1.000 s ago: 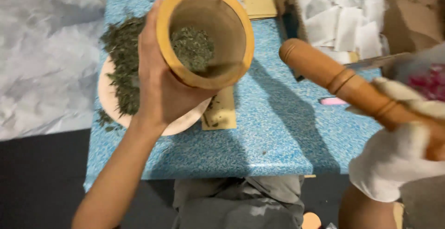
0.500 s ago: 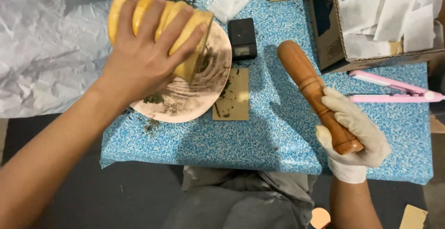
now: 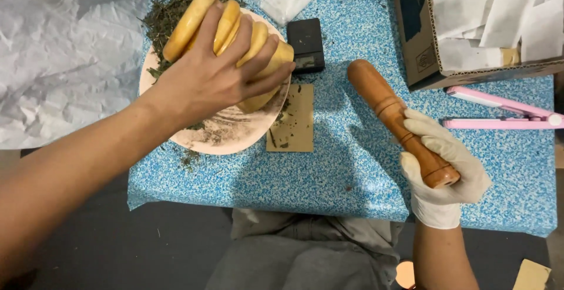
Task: Weighing and bagging dried tea leaves into individual filter bags using a scoop and a digital scale.
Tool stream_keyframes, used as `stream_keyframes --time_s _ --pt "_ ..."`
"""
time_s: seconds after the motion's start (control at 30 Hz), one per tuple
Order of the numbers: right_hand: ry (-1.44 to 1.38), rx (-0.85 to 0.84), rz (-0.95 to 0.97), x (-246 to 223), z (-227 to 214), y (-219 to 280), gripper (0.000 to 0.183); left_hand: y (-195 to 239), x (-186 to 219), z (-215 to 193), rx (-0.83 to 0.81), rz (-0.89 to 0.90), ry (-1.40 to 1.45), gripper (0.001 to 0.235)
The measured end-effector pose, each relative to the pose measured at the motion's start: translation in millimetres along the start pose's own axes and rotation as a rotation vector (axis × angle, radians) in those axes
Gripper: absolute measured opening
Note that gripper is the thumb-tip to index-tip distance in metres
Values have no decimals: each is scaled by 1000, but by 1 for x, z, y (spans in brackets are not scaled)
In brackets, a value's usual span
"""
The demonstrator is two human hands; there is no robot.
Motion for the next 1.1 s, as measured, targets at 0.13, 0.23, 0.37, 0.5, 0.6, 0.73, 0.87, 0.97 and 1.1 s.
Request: stream_keyframes --time_s 0.13,0.23,0.37,0.5,0.6,0.73,0.87,0.97,1.1 --pt "-3 -96 -12 2 1 1 58 -6 -4 -4 -10 11 -23 84" --pt "45 88 -22 -4 4 -2 42 -8 -6 -7 -31 23 -55 89" --pt "60 132 -49 -9 11 -10 39 -13 -7 -9 -86 84 -109 94" --pt "71 177 -37 -10 13 -10 37 -17 -8 -5 -137 138 -170 116" --pt "83 229 -88 -14 17 -13 37 -22 -11 -13 -106 147 -226 124" --pt "-4 144 -49 -6 10 -6 45 -26 -10 -15 -126 170 -226 111" --pt "57 230 -55 -10 13 -7 37 -29 -11 -10 -219 175 -249 136" --pt "42 208 1 -2 4 4 37 -26 -12 -5 -192 123 -242 127" --pt "78 297 -56 -15 18 -10 31 -30 -23 -12 -207 100 -303 124"
Point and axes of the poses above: each hand's wrist, its own y-axis away from the middle knuckle, its own z-axis out of the palm, x = y × z, the point moved 6 cm from there along -y, towards the middle knuckle, and after that the axes turned 11 degrees about -y, right-handed, at the moved point
